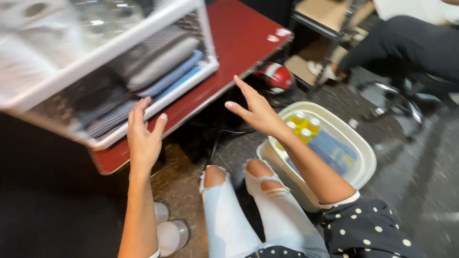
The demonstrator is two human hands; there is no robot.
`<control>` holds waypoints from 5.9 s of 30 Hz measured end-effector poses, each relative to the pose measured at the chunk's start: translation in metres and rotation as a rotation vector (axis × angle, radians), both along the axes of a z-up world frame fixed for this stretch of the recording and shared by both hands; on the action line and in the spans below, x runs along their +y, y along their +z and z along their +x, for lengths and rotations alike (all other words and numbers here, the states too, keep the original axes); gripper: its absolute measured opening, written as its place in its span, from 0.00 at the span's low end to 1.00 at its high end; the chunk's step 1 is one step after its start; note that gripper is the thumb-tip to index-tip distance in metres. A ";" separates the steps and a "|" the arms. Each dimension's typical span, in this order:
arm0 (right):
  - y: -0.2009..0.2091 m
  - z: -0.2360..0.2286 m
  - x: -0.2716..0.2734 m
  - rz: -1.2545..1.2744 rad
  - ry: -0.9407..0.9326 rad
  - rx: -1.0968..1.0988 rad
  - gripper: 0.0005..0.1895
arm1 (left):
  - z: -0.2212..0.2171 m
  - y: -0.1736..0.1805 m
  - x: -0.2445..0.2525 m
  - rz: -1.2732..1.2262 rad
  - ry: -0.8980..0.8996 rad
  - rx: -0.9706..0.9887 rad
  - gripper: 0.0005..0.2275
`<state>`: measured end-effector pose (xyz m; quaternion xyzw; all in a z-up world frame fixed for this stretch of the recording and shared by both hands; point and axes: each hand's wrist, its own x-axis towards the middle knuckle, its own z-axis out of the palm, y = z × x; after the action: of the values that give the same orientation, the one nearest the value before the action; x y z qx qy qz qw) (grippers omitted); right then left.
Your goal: The person organizes spa items by taking bottles and folded towels from a rack and placing them into a white basket on their lap while sitting on the floor.
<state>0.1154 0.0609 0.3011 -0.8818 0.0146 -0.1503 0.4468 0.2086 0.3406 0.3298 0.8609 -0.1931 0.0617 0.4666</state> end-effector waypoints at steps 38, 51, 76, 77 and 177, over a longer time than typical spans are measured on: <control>-0.013 0.182 0.220 0.331 0.219 0.189 0.28 | 0.159 -0.125 0.080 -1.691 0.137 0.742 0.44; -0.050 0.131 0.177 1.444 0.177 0.493 0.30 | 0.056 -0.122 0.072 -1.670 0.293 0.787 0.11; -0.261 -0.244 -0.108 0.493 -1.145 0.420 0.42 | -0.104 -0.352 -0.339 0.316 -0.834 0.583 0.25; -0.255 -0.243 -0.112 0.485 -1.152 0.414 0.42 | -0.110 -0.364 -0.350 0.308 -0.841 0.579 0.25; 0.015 0.160 0.197 0.740 0.273 0.102 0.18 | 0.049 -0.078 0.081 -1.971 0.020 0.842 0.37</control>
<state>0.2755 0.2578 0.3163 -0.6613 -0.0272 -0.0301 0.7490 0.2574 0.4219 0.2518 0.0584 0.1252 -0.1076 0.9846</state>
